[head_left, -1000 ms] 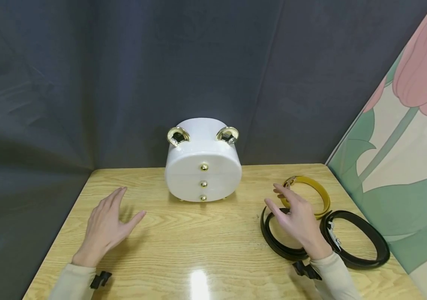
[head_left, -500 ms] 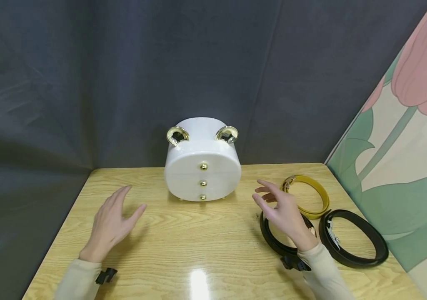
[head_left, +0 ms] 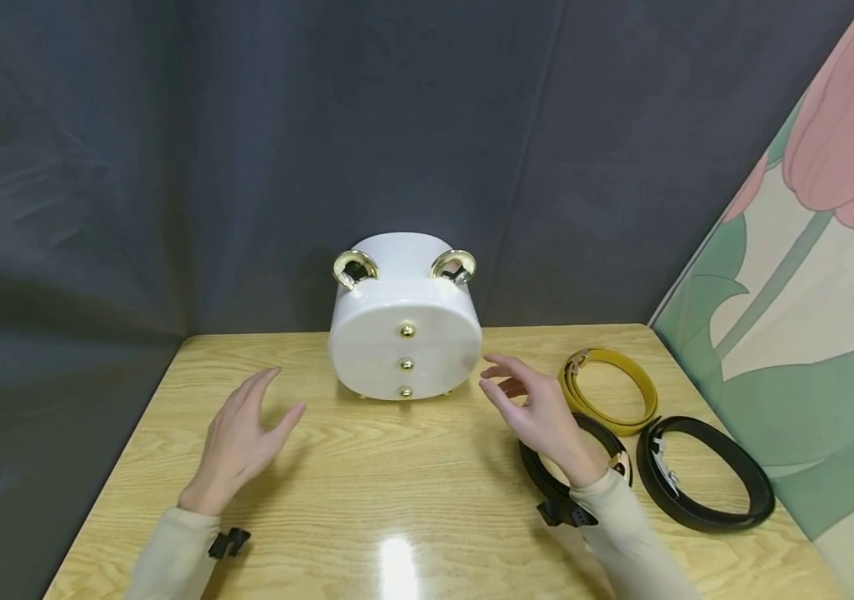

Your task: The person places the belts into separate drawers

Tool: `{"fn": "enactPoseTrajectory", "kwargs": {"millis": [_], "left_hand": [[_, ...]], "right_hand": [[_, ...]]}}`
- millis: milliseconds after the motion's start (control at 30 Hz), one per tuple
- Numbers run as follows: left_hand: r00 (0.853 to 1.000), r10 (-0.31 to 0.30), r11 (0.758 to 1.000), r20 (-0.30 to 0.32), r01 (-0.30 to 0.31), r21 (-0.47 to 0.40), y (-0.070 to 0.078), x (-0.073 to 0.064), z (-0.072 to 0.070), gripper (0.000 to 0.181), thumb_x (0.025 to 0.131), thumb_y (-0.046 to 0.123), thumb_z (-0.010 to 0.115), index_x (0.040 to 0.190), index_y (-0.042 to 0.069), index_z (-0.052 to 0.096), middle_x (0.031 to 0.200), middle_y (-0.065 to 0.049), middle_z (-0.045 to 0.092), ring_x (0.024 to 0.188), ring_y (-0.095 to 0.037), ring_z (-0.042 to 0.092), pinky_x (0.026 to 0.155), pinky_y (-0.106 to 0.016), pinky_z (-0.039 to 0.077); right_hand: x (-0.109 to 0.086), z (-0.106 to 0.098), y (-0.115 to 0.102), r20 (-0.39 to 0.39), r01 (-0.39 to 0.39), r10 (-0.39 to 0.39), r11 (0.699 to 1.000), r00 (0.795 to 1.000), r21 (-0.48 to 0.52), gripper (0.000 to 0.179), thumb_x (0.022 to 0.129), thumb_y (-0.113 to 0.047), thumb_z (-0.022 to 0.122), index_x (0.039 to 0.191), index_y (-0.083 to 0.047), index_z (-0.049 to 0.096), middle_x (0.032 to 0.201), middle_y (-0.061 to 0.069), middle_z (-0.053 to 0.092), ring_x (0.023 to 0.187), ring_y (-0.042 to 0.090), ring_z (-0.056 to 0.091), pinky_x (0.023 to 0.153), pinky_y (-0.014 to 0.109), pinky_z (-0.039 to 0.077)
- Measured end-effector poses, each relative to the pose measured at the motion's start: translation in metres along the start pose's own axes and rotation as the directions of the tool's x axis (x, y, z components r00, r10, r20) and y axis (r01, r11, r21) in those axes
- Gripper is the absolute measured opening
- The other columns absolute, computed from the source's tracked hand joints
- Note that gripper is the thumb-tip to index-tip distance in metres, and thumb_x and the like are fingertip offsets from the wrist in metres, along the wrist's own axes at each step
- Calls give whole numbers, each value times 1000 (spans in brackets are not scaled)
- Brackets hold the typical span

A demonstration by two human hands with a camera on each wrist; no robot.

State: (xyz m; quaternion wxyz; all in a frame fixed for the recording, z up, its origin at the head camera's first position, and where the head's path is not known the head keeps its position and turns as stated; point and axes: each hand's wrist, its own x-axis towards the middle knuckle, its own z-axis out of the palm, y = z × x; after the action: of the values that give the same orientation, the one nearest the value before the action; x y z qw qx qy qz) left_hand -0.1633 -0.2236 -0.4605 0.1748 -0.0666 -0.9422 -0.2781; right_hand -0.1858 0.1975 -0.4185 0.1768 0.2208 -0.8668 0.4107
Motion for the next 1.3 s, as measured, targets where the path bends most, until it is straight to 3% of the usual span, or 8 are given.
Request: {"fn": "enactPoseTrajectory", "kwargs": {"millis": [300, 467, 567, 800, 1033, 1200, 1300], "left_hand": [[999, -23, 996, 30, 26, -89, 15, 8, 12, 77, 103, 47, 67, 162, 6, 40, 157, -24, 51, 138, -48, 54, 102, -72, 48], [999, -27, 986, 41, 33, -165, 19, 13, 19, 79, 103, 43, 68, 166, 10, 33, 158, -22, 49, 138, -43, 56, 100, -69, 51], [999, -15, 974, 35, 23, -226, 23, 21, 19, 80, 103, 41, 69, 168, 13, 31, 162, -21, 46, 139, -42, 56, 104, -66, 51], [999, 1, 936, 38, 12, -351, 40, 42, 21, 77, 103, 38, 71, 168, 21, 32, 169, -14, 41, 136, -41, 62, 108, -59, 54], [999, -9, 911, 31, 20, -412, 50, 56, 27, 78, 102, 36, 73, 168, 27, 33, 169, -14, 40, 131, -41, 65, 104, -60, 55], [998, -9, 907, 68, 37, -420, 51, 60, 32, 80, 102, 39, 72, 169, 26, 30, 169, -13, 38, 132, -42, 64, 106, -60, 54], [998, -6, 914, 69, 33, -404, 52, 60, 33, 78, 103, 38, 71, 169, 25, 31, 169, -12, 39, 132, -41, 64, 106, -60, 54]], "right_hand": [[10, 14, -14, 39, 4, -6, 1000, 999, 30, 40, 104, -17, 72, 142, -9, 67, 121, 11, 79, 87, 20, 80, 77, 34, 65], [17, 22, -22, 79, -19, 9, 992, 997, 124, 44, 104, -15, 70, 147, -11, 63, 121, 12, 79, 86, 20, 80, 76, 30, 64], [26, 26, -27, 115, -66, 42, 975, 992, 212, 48, 104, -14, 71, 151, -13, 60, 123, 14, 78, 86, 22, 80, 74, 28, 63], [47, 35, -32, 170, -148, 90, 920, 981, 364, 49, 105, -11, 68, 152, -14, 58, 127, 19, 76, 91, 41, 79, 77, 30, 64], [66, 42, -37, 233, -152, 49, 880, 971, 450, 48, 105, -7, 66, 152, -9, 57, 128, 25, 74, 82, 38, 79, 78, 36, 67], [75, 47, -35, 274, -175, 30, 835, 961, 521, 45, 106, -3, 63, 151, -4, 58, 133, 30, 70, 79, 32, 79, 78, 44, 67], [76, 50, -35, 300, -192, 27, 822, 953, 536, 44, 107, -4, 62, 150, -3, 58, 136, 30, 69, 81, 37, 79, 79, 54, 65]]}}
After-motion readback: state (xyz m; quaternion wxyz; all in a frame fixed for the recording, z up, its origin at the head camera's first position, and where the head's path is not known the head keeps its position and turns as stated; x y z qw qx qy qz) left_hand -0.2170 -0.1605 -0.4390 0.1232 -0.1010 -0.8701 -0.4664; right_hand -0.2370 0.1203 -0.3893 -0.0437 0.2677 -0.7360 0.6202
